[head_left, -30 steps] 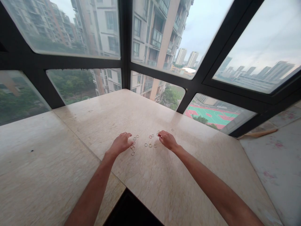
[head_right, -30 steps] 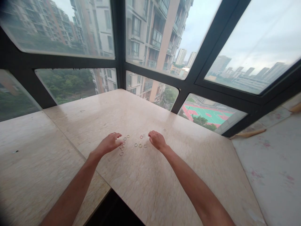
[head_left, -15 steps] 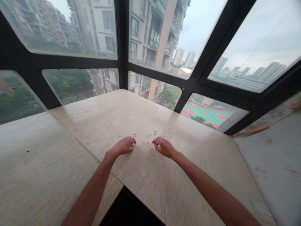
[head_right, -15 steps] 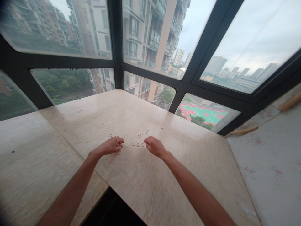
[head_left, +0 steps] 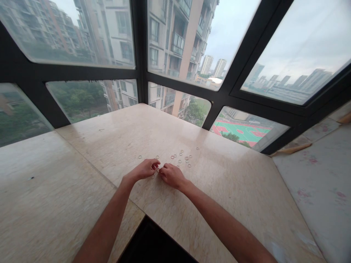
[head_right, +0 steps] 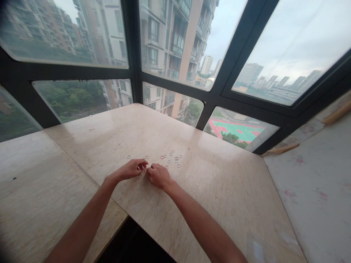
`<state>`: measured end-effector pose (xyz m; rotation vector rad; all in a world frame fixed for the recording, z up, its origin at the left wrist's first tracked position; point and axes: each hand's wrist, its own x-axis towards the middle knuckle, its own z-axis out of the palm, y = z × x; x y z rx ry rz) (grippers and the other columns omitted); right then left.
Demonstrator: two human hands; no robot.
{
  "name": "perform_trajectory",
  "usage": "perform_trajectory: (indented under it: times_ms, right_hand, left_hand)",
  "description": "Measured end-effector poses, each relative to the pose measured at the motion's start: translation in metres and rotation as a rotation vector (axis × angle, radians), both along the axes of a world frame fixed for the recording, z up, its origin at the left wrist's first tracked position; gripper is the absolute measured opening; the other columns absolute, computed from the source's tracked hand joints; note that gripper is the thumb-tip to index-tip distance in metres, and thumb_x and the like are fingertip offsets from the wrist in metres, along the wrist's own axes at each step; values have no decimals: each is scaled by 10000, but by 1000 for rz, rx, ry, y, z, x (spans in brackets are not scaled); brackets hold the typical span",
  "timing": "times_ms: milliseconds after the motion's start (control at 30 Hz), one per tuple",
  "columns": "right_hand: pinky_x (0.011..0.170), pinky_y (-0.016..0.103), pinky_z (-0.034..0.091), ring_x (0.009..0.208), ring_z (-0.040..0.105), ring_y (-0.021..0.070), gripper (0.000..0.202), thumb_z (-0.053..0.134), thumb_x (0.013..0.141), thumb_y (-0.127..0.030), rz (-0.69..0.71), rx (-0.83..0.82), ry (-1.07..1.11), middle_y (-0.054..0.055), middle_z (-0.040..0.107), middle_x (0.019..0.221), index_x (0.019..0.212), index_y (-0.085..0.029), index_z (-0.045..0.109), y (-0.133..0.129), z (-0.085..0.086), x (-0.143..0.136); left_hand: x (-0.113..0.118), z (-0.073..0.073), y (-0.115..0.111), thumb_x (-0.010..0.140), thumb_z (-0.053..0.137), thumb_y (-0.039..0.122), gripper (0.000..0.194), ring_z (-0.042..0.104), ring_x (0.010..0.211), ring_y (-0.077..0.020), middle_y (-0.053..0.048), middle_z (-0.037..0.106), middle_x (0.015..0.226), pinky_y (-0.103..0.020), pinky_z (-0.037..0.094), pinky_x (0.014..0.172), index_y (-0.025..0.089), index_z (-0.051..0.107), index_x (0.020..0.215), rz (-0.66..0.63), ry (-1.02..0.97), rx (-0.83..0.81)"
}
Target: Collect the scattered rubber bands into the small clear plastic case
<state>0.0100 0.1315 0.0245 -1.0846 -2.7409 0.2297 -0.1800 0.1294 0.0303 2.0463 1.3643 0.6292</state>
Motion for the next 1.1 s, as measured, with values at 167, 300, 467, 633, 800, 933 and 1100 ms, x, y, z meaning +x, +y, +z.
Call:
perform_trajectory:
  times_ms: [167,300,467,633,800,933,1100]
  right_hand:
    - [734,286,405,868,553,188,179,506,908,-212,66,42,-11,76,619,919,920,-200,684,-2,-1,11]
    - [730,281,388,844,536,176,207,472,937,-225,97,72,5,64,607,892,951,-214,679,-5,-1,25]
    - [734,280,381,823,522,169,196,488,924,-194,110,97,25,59,597,890,982,-216,675,-7,-2,38]
    - [750,291,385,853,512,180,199,515,896,-169,138,108,25,67,595,931,1012,-215,670,-12,-1,46]
    - [773,299,395,883,521,181,191,510,904,-190,127,79,20,69,601,964,979,-216,684,-10,1,63]
    - [806,298,411,902,544,179,174,536,885,-180,51,60,21,64,615,960,963,-215,688,-1,5,82]
    - [847,283,425,977,563,174,251,483,909,-177,-208,56,27,80,611,1048,1114,-184,627,29,8,98]
  left_hand:
    - [15,0,0,745,508,159,250,627,744,-190,-63,696,822,-288,478,719,182,702,902,39,117,83]
    - [22,0,0,752,516,140,231,614,755,-199,-67,690,810,-304,459,751,189,716,856,71,159,99]
    - [26,0,-1,792,524,211,199,610,770,-203,-58,679,788,-292,442,722,204,722,794,64,140,107]
    - [34,-2,-2,785,583,335,203,609,743,-195,-61,656,849,-276,442,674,219,734,857,22,167,102]
    - [26,-5,0,777,592,260,153,610,769,-193,-56,653,835,-278,440,713,218,728,835,42,178,69]
    - [13,-6,3,792,567,208,158,609,776,-182,-55,661,874,-270,428,699,212,713,851,91,218,64]
    - [11,-2,4,820,501,162,209,610,856,-188,-65,660,946,-271,422,709,192,690,903,175,342,98]
